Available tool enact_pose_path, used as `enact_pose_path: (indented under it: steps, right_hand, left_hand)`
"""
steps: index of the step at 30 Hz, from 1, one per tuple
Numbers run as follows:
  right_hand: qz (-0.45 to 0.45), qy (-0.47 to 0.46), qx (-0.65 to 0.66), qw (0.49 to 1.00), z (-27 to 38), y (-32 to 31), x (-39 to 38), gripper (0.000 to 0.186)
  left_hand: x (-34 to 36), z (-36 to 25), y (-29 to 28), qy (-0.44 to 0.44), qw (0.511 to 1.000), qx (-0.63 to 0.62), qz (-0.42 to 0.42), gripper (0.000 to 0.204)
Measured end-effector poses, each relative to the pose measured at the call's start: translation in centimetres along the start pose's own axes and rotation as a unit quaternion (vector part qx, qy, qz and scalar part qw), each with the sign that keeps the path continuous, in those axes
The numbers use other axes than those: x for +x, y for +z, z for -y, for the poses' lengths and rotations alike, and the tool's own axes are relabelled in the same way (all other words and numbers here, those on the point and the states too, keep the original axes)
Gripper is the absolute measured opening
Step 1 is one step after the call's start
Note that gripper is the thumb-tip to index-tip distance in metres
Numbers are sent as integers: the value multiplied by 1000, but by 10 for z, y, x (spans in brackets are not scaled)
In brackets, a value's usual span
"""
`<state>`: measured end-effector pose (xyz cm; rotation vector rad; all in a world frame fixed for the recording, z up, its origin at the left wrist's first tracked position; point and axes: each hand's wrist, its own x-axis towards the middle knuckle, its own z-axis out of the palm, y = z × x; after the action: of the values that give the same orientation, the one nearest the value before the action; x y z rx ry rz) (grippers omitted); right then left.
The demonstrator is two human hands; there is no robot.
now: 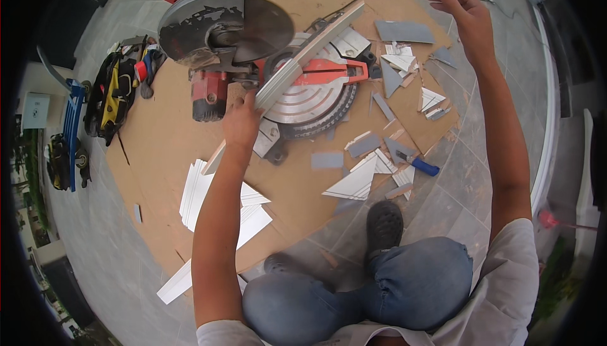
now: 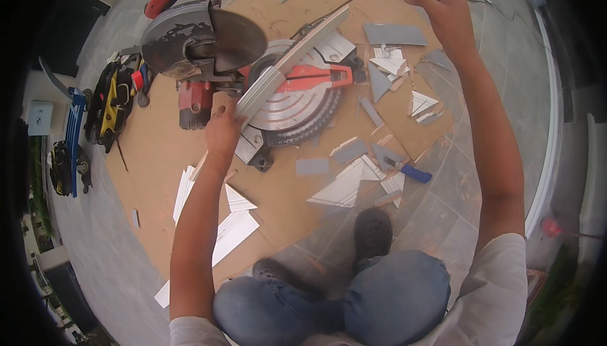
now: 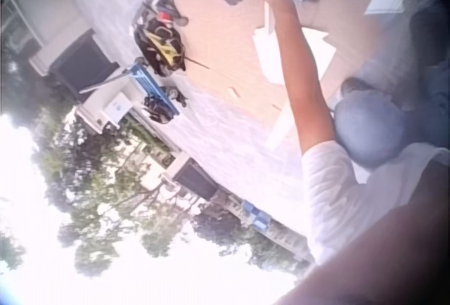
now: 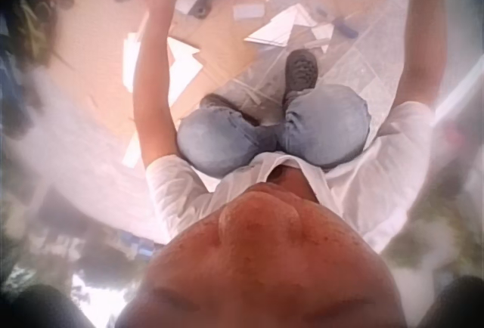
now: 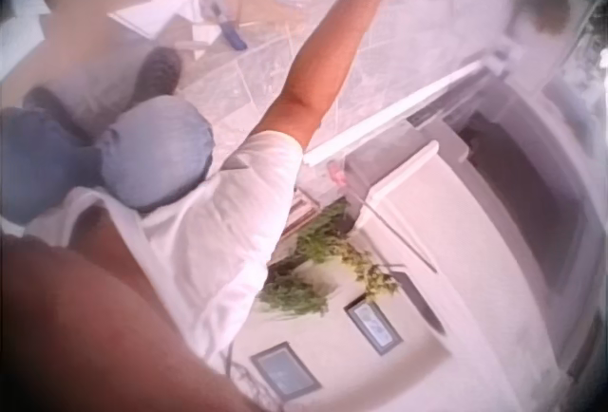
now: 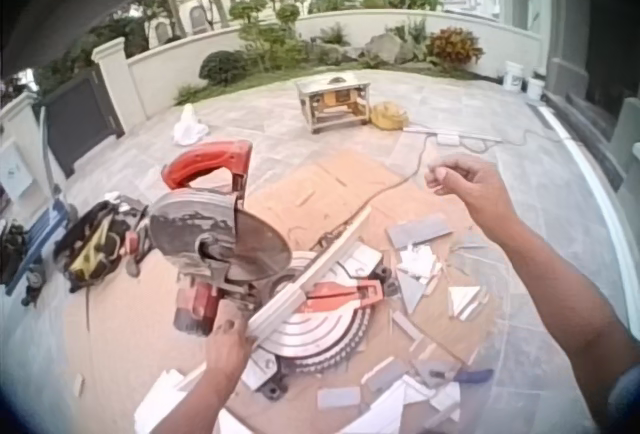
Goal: The person is cutting and installing white baseboard molding around the bottom of a wall and shelving unit.
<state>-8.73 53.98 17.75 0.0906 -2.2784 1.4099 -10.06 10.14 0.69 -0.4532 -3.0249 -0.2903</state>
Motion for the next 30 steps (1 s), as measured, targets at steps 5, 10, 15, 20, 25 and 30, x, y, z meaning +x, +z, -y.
enact_pose_path:
  steps: [5, 10, 15, 20, 25, 30]
  right_hand:
    - [26, -181, 0, 983, 117, 62, 98, 31]
    - [217, -318, -297, 874, 184, 164, 169, 40]
    - [364, -364, -320, 795, 152, 299, 231, 52]
    - [610, -213, -252, 720, 161, 353, 215, 61]
    - [618, 60, -133, 773, 164, 342, 219, 51]
    - [620, 80, -108, 773, 158, 333, 215, 48]
  left_hand:
    - [9, 18, 3, 1, 1000, 10, 16, 49]
    - [15, 8, 16, -19, 999, 26, 22, 43]
    - [17, -10, 19, -44, 998, 30, 25, 28]
    - [7, 1, 33, -79, 997, 13, -17, 21]
    - [14, -9, 23, -90, 996, -5, 3, 21]
    - [7, -7, 22, -102, 995, 2, 12, 41]
